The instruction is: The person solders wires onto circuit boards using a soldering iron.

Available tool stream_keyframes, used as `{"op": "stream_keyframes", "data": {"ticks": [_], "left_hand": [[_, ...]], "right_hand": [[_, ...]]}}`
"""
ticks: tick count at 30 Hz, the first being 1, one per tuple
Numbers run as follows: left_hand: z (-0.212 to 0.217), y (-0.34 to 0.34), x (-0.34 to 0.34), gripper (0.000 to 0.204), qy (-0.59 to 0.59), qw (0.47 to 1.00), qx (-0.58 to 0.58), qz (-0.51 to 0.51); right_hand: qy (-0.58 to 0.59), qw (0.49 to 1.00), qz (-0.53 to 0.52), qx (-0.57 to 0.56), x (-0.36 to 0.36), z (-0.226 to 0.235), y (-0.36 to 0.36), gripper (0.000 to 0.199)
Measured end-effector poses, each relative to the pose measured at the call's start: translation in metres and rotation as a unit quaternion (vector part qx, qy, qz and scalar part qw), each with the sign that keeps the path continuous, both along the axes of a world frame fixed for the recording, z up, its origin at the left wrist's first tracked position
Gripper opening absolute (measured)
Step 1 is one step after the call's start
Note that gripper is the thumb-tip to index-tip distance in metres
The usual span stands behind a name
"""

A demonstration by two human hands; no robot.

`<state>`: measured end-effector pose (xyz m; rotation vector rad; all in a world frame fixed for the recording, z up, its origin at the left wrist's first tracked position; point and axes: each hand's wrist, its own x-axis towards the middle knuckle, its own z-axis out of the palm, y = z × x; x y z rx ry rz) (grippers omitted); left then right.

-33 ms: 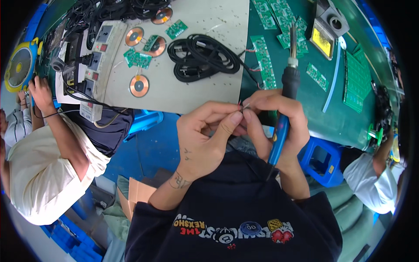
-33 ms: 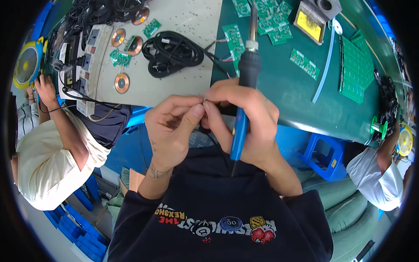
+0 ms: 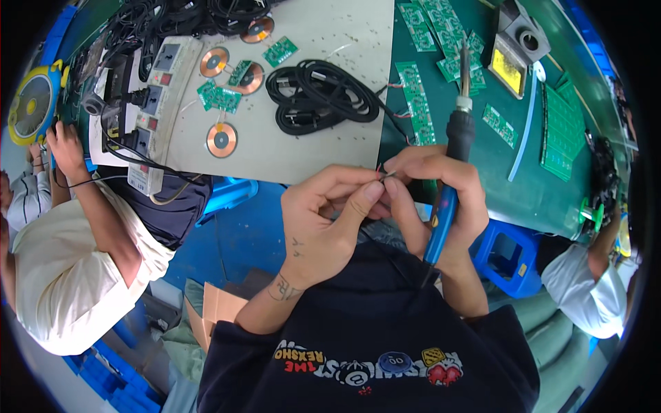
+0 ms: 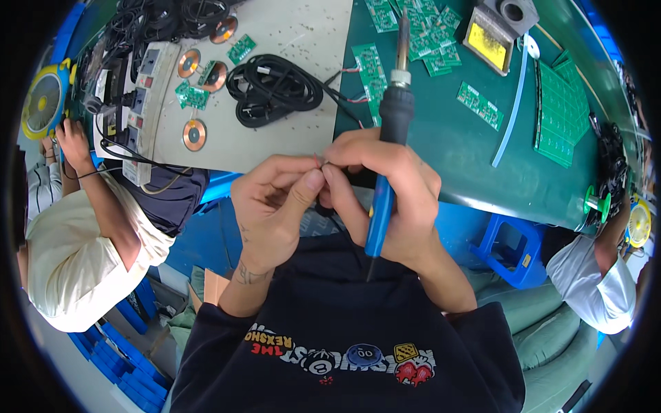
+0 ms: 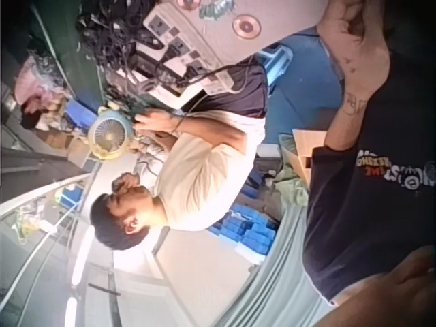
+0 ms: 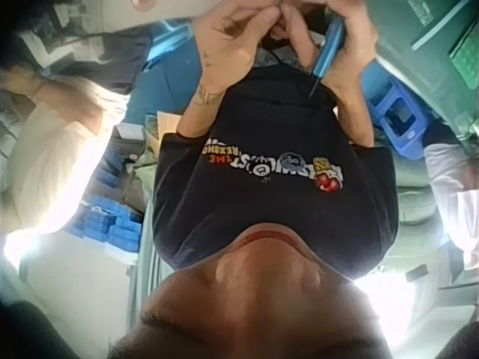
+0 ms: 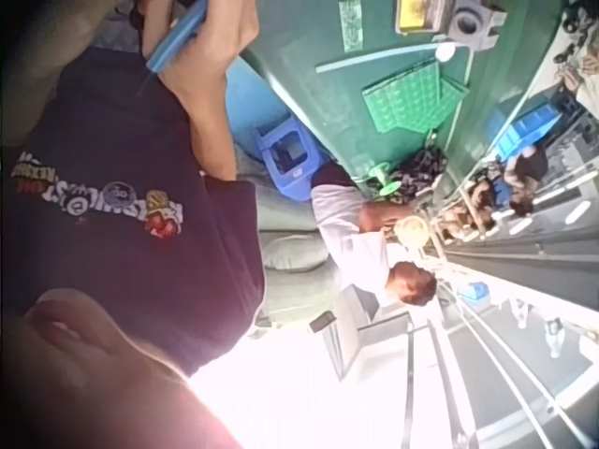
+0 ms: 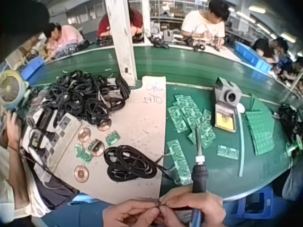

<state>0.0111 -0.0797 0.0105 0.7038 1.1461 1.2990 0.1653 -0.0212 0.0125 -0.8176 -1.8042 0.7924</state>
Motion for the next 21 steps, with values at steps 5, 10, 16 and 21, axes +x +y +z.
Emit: {"op": "stream_keyframes", "data": {"ticks": [5,10,16,21], "left_hand": [[0.0,0.006,-0.004,0.014,-0.027,1.0,0.006,-0.007],[0.002,0.008,-0.006,0.015,-0.055,0.998,0.019,-0.012],[0.004,0.005,0.002,0.018,-0.085,0.996,0.036,0.016],[0.003,0.004,0.004,0.019,-0.084,0.995,0.055,0.026]], "right_hand": [[0.006,1.0,0.004,0.02,0.004,0.003,0.001,0.037],[-0.03,0.998,-0.004,0.057,0.007,0.01,-0.001,0.037],[-0.021,0.995,-0.036,0.087,0.004,0.009,-0.005,0.037],[-0.054,0.996,-0.032,0.068,0.009,0.013,-0.012,0.033]]}}
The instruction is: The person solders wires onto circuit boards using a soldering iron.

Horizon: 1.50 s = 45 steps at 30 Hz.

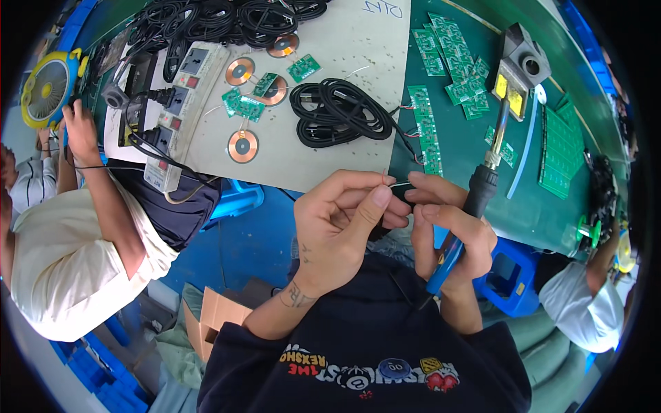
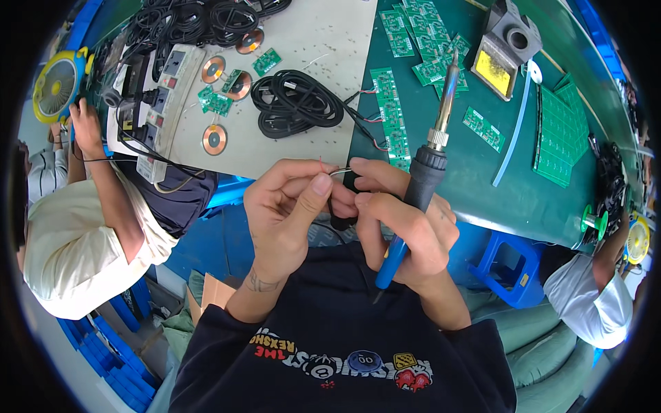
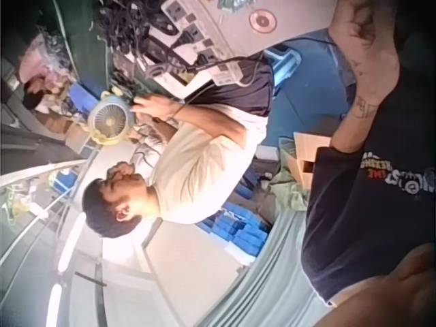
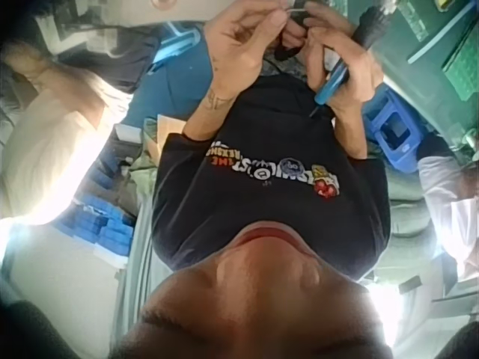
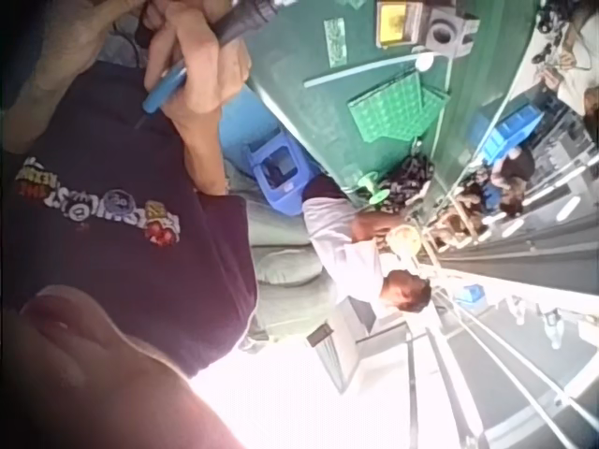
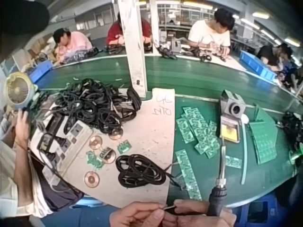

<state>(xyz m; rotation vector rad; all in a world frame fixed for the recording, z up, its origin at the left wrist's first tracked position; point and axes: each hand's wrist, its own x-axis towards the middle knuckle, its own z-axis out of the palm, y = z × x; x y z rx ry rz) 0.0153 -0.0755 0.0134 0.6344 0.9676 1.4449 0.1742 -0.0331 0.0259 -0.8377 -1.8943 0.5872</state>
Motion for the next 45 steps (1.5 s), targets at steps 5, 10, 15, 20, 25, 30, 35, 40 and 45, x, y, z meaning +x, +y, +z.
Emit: {"op": "stream_keyframes", "data": {"ticks": [5,10,15,20,25,30,35,40,45], "left_hand": [[0.005,-0.002,0.004,0.02,-0.01,1.0,-0.004,0.014],[0.005,-0.001,0.007,0.019,-0.005,1.0,-0.005,0.025],[0.005,-0.002,0.009,0.018,0.034,0.999,-0.009,0.031],[0.005,-0.002,0.008,0.016,0.055,0.998,-0.007,0.017],[0.009,-0.001,0.008,0.016,0.058,0.998,0.0,0.005],[0.009,-0.004,0.008,0.014,0.057,0.998,0.017,-0.014],[0.006,-0.007,0.012,0.012,0.061,0.998,0.028,-0.013],[0.005,-0.01,0.014,0.01,0.131,0.99,0.05,-0.016],[0.001,-0.007,0.014,0.01,0.178,0.982,0.065,-0.018]], "right_hand": [[0.044,0.998,-0.025,-0.022,-0.003,-0.002,-0.008,0.034],[0.063,0.998,-0.016,-0.019,-0.001,-0.007,-0.01,0.035],[0.05,0.999,-0.011,-0.003,0.0,-0.005,-0.007,0.034],[0.022,1.0,0.006,0.016,0.0,0.004,-0.002,0.034],[0.021,1.0,0.017,0.011,0.0,0.011,0.003,0.033],[0.038,0.998,0.028,-0.038,0.01,0.007,-0.002,0.034],[0.079,0.992,0.027,-0.091,0.012,0.007,-0.003,0.035],[0.08,0.99,0.04,-0.105,0.012,0.01,0.001,0.036],[0.05,0.995,0.042,-0.078,0.013,0.004,0.002,0.037]]}}
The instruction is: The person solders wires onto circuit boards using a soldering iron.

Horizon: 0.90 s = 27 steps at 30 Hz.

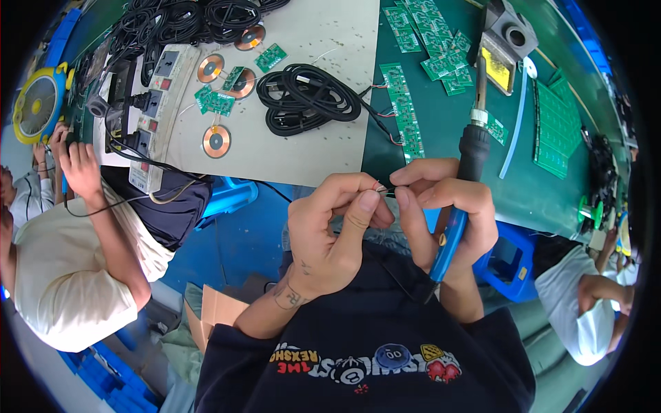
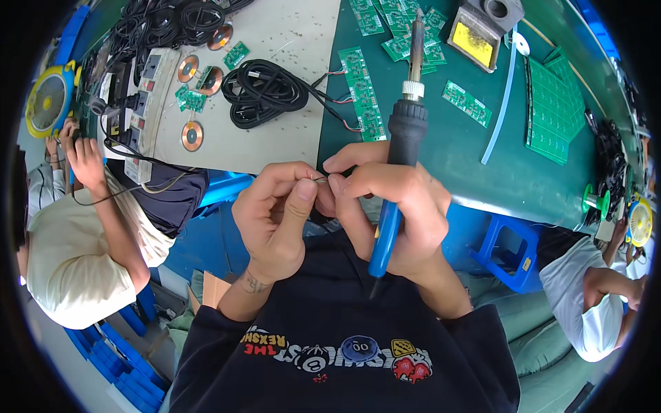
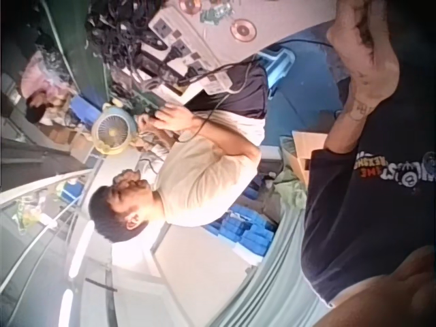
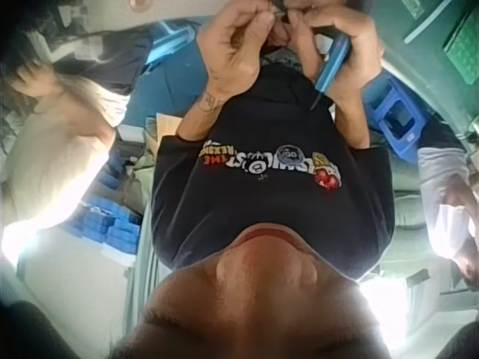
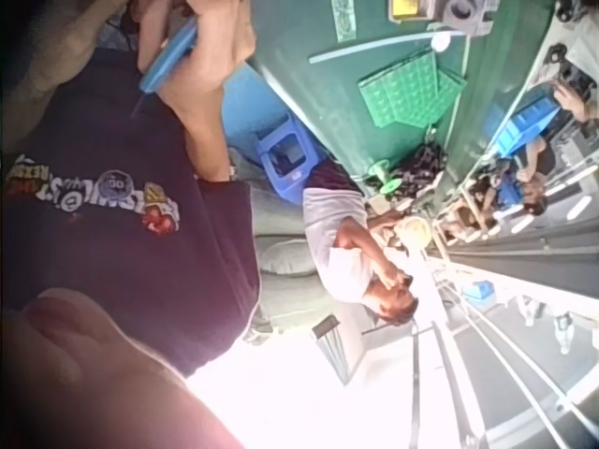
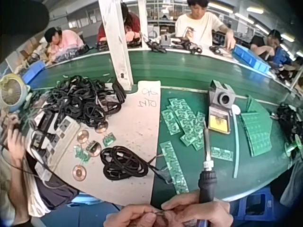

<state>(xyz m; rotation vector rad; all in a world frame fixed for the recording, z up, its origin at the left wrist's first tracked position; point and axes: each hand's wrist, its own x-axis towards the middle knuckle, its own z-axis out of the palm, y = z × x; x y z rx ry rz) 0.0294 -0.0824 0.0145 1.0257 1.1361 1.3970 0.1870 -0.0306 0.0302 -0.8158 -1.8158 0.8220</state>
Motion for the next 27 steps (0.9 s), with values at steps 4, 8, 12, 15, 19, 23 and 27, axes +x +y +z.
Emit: {"op": "stream_keyframes", "data": {"ticks": [4,8,12,15,19,23,27], "left_hand": [[0.003,0.002,0.003,0.01,0.002,1.0,-0.005,0.028],[0.003,0.004,0.006,0.011,0.009,0.998,-0.012,0.059],[-0.002,0.005,0.006,0.011,0.05,0.996,-0.015,0.074],[-0.006,0.01,0.003,0.012,0.157,0.981,0.071,0.083],[-0.01,0.01,0.001,0.013,0.192,0.972,0.102,0.084],[-0.01,0.008,-0.002,0.013,0.165,0.979,0.094,0.075],[-0.005,0.007,-0.003,0.011,0.085,0.993,0.055,0.053]], "right_hand": [[-0.017,1.0,-0.006,0.015,-0.003,-0.005,-0.001,0.038],[-0.024,1.0,-0.015,0.015,-0.005,-0.008,0.0,0.039],[-0.017,1.0,-0.023,-0.003,-0.005,-0.01,0.001,0.039],[0.035,0.997,-0.059,-0.039,-0.009,-0.009,0.001,0.038],[0.053,0.995,-0.067,-0.048,-0.01,-0.01,0.001,0.038],[0.055,0.995,-0.062,-0.053,-0.011,-0.01,0.001,0.038],[0.054,0.994,-0.058,-0.077,-0.012,-0.008,0.001,0.037]]}}
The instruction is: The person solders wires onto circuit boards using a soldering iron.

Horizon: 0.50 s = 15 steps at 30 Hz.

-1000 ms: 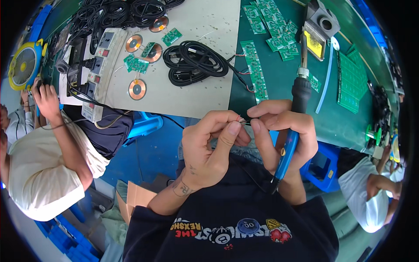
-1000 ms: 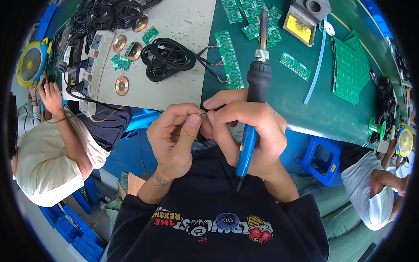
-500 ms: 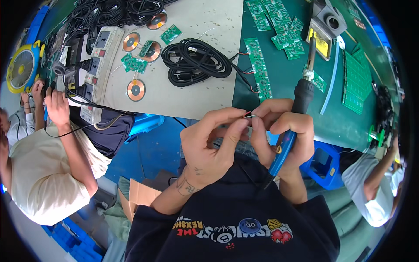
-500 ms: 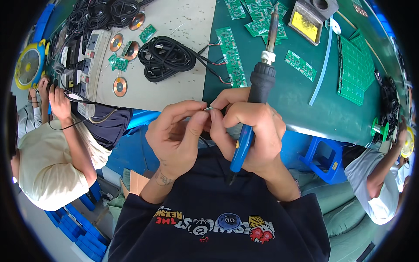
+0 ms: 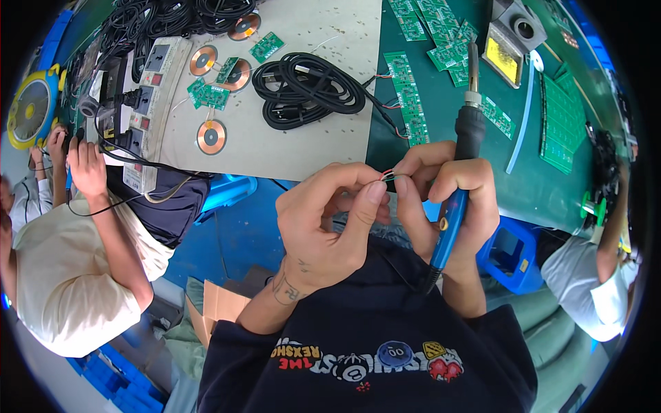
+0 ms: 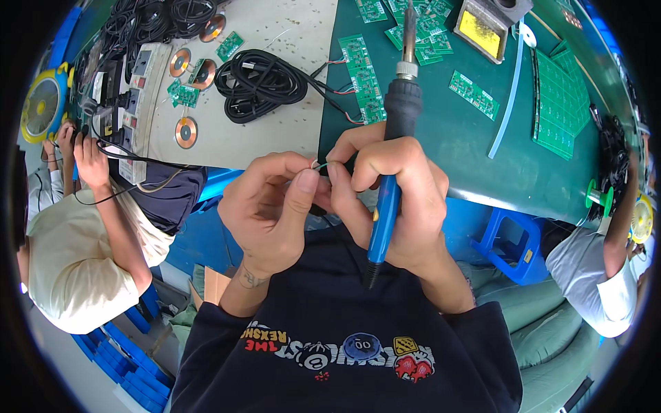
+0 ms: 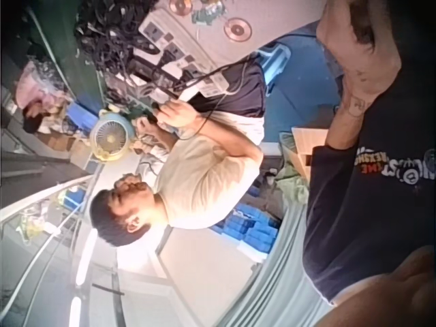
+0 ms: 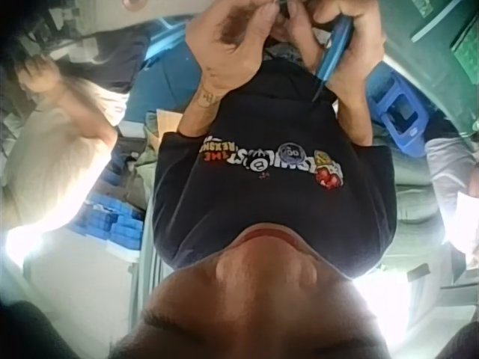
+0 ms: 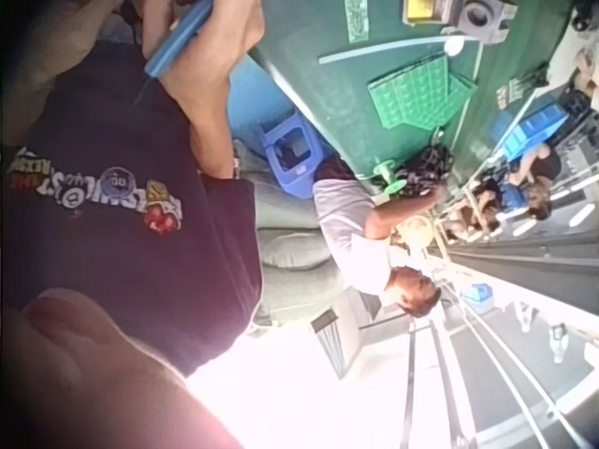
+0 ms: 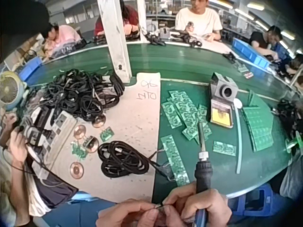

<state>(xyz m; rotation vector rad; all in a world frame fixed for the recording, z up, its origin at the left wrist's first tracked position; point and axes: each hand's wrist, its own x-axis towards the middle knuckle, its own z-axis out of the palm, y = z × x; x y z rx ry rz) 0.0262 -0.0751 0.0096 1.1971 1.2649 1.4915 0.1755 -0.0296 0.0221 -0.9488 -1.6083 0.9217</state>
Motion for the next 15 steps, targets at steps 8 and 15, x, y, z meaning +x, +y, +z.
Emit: {"op": "stream_keyframes", "data": {"ticks": [8,15], "left_hand": [[0.011,-0.005,0.0,0.009,-0.193,0.978,-0.08,0.006],[0.013,-0.009,-0.006,0.008,-0.218,0.966,-0.133,-0.036]], "right_hand": [[-0.053,0.995,0.087,0.022,0.005,0.002,-0.006,0.04],[0.009,0.997,0.075,0.003,-0.001,0.005,-0.001,0.037]]}}
